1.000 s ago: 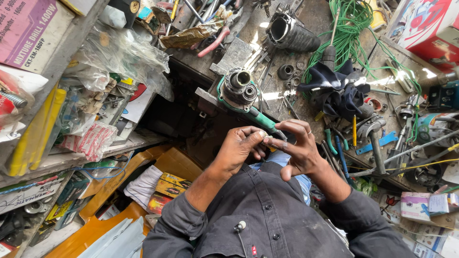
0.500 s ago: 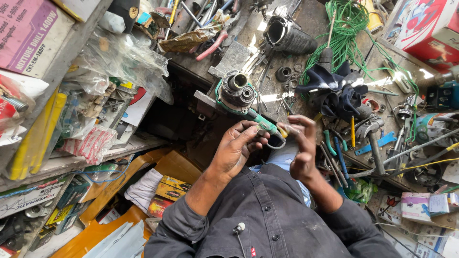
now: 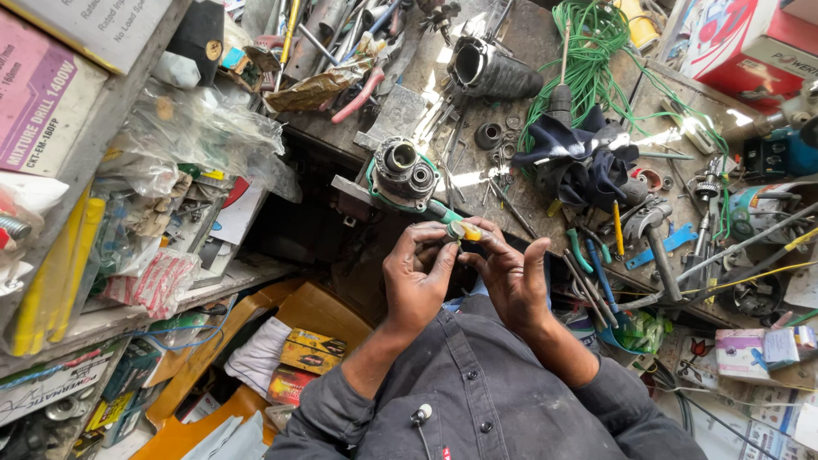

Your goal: The person works on a disassembled water pump housing clamped at a cluttered workbench. They use a screwdriver on the pump body, open a cardboard box of spare parts, handle small components, and apply a substance from a packet onto a pump part by hand.

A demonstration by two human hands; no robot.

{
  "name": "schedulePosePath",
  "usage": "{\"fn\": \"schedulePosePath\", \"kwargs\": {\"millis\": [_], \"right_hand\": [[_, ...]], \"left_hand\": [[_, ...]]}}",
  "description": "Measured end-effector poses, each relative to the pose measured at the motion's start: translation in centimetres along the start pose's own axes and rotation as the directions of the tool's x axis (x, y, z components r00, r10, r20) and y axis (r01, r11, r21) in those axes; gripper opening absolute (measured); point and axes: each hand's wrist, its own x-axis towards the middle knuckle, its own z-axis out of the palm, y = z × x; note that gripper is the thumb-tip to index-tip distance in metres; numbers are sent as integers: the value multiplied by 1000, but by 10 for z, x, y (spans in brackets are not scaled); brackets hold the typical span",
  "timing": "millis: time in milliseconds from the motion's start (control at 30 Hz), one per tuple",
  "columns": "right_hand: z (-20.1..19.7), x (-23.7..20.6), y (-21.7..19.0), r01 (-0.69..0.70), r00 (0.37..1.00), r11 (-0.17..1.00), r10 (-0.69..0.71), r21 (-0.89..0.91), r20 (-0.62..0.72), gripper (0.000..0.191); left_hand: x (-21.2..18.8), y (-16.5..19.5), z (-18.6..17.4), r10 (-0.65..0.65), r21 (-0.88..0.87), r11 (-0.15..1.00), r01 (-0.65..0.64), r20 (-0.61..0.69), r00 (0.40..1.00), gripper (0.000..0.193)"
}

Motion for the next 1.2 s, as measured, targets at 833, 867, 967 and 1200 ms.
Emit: {"fn": "schedulePosePath", "kwargs": {"millis": [833, 867, 967, 1200], "right_hand": [[-16, 2, -6, 11, 997, 993, -3, 117, -75, 99], [-18, 2, -7, 35, 998, 995, -29, 96, -55, 96], [-18, 4, -6, 130, 991, 991, -130, -28, -25, 91], [-20, 3, -5, 177, 983, 983, -179, -56, -42, 87]], "left_hand": [[44, 106, -33, 412, 429, 781, -454, 193, 891, 24], [53, 118, -38, 411, 465, 746, -477, 243, 879, 25], [84, 147, -48, 373, 539, 644, -544, 400, 837, 25], [144, 173, -40, 60, 583, 663, -470, 584, 809, 23]]}}
